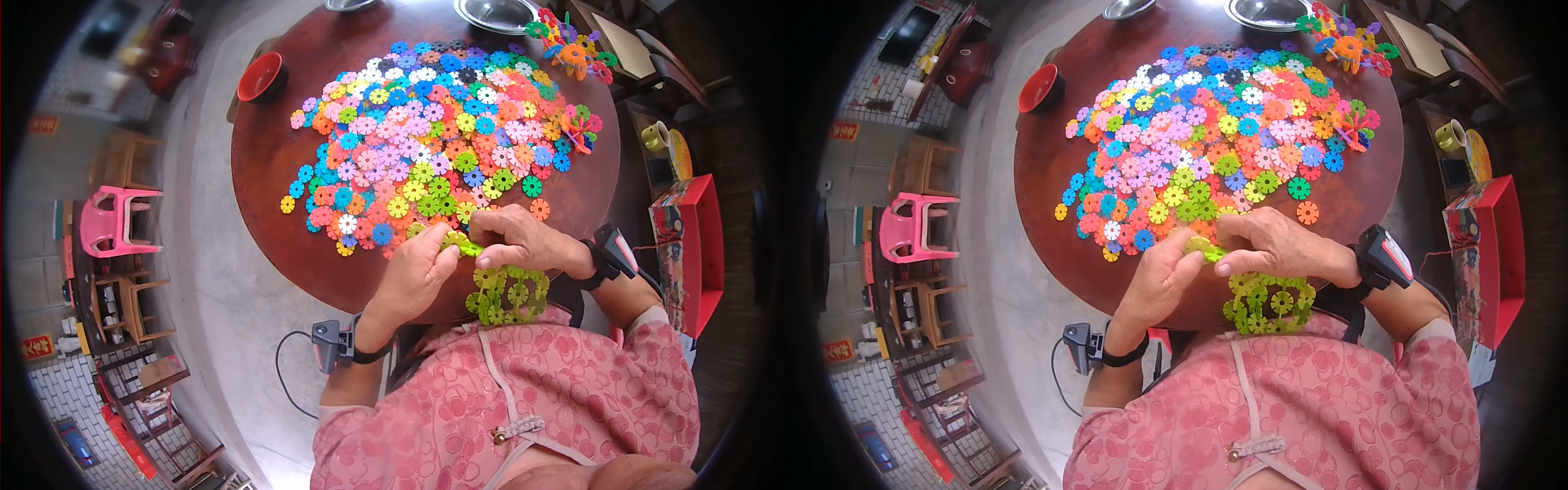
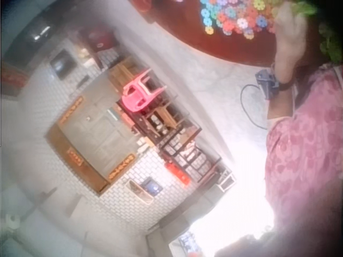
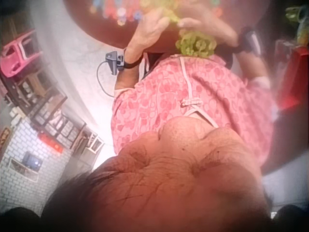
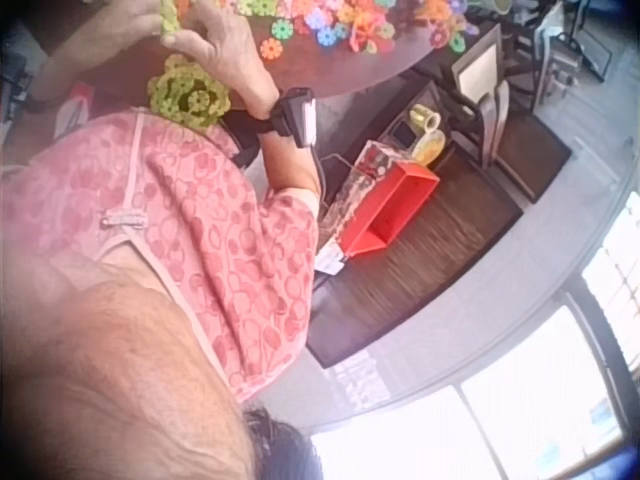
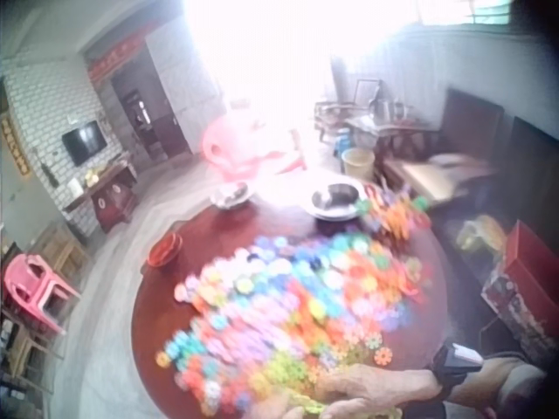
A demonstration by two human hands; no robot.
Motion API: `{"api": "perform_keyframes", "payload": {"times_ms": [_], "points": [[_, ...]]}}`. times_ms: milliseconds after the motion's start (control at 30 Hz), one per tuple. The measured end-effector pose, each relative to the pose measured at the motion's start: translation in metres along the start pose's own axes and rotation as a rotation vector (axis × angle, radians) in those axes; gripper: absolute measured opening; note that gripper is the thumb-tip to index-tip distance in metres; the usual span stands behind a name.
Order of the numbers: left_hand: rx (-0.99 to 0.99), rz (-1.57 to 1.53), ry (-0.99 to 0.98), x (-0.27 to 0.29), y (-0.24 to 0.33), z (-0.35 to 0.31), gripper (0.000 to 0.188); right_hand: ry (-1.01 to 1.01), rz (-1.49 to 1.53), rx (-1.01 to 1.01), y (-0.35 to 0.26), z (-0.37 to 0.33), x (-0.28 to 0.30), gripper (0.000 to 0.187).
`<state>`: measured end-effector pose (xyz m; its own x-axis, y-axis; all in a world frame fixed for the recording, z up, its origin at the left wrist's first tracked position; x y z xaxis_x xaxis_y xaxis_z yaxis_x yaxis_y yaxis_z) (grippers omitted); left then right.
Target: Assembling interlocking snowflake-shaped plastic toy pieces into a structure.
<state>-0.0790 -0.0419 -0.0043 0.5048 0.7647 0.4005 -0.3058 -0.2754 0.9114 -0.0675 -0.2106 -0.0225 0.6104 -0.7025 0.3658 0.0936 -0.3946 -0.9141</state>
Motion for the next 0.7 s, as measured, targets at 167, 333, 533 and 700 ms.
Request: {"api": "perform_keyframes", "payload": {"times_ms": [167,333,533,700], "points": [[-0.075,0.054,-0.055,-0.011,-0.001,-0.001,0.019,0.042,-0.050,0.052,0.002,0.000,-0.007,0.047],[-0.156,0.058,-0.228,-0.013,-0.003,-0.002,0.020,-0.124,-0.016,-0.056,-0.006,-0.004,-0.004,0.030],[0.019,-0.232,-0.138,-0.003,0.002,0.001,0.022,-0.104,0.274,-0.112,0.001,0.001,-0.001,0.015],[-0.064,-0.089,0.032,-0.008,-0.004,0.003,0.042,0.179,0.214,-0.019,0.007,0.006,0.005,0.030]]}}
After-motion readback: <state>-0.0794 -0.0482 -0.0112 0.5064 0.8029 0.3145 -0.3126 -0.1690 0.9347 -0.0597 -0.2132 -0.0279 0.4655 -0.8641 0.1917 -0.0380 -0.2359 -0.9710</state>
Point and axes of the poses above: each hand's wrist, its own z-axis towards the middle knuckle, its own x-axis out of the back of the hand, y = z × x, the point moved 4 cm from there along z, towards the middle knuckle, and after that the axes turned 15 degrees about -x, right-handed, at the moved point
